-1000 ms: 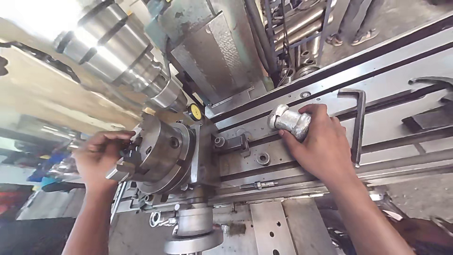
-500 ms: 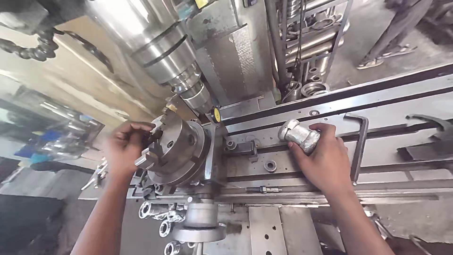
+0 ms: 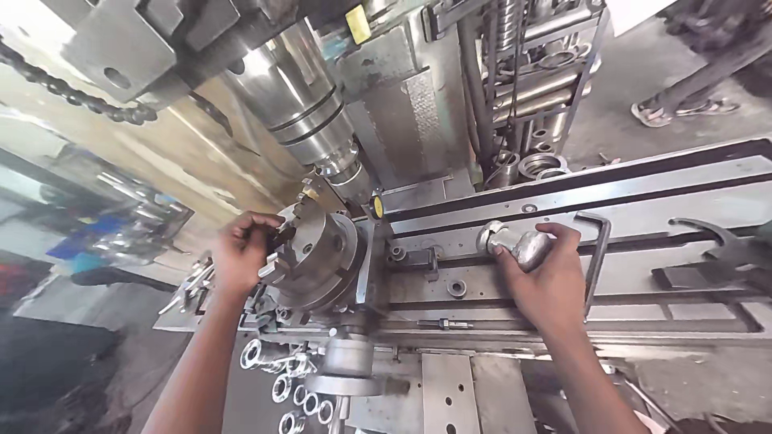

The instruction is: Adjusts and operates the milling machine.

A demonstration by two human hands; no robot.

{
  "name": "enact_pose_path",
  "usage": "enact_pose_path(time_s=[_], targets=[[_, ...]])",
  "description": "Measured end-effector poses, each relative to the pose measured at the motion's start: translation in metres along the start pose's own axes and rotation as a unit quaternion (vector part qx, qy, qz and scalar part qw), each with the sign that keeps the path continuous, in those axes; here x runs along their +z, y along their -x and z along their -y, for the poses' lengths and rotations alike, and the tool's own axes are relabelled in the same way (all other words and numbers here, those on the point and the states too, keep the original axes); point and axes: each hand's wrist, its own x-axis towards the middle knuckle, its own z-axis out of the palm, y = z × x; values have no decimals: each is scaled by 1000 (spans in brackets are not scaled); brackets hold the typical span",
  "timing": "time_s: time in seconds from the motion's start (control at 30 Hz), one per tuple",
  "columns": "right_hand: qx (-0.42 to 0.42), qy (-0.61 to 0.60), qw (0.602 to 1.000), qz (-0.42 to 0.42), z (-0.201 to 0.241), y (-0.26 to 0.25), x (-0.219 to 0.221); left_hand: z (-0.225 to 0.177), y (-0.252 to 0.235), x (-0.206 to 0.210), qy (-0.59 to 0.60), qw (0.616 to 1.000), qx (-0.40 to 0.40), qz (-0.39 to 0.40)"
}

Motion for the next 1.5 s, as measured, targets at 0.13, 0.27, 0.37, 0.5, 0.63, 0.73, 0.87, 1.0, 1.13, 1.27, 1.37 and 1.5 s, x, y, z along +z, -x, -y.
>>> enact_pose_path(time_s=[0.13,0.27,0.37,0.5,0.63,0.73,0.87,1.0,1.13,1.27,1.37,1.5], targets=[[30,-22,999,-21,4,0,-4,4,-1,0,-10,1000,0,-10],[34,-45,997,-47,0,-1,-4,7,-3,0,0,1000,28,-12],[19,-74,995,-64,-4,-1,-2,9,0,0,-2,1000,22,-16],[-21,-148,986,-78,-7,0,-3,9,2,4,42,996,38,-73],[-133,-258,954,-77,-5,8,-11,1,25,1,124,973,74,-180],[-149,-272,945,-106,19,31,-22,-48,74,-3,99,966,121,-208],[-183,-223,953,-97,61,93,-22,-127,162,20,205,978,38,22],[-277,-171,945,38,117,146,-14,-160,187,42,302,942,-69,128],[-349,-152,920,93,154,174,-3,-154,181,28,265,958,-80,71],[-355,-90,921,135,166,175,7,-139,179,18,349,910,-220,31],[-299,-96,935,167,172,172,4,-133,178,18,472,810,-347,-41],[-211,-90,964,133,146,164,-12,-116,160,21,419,812,-377,-154]])
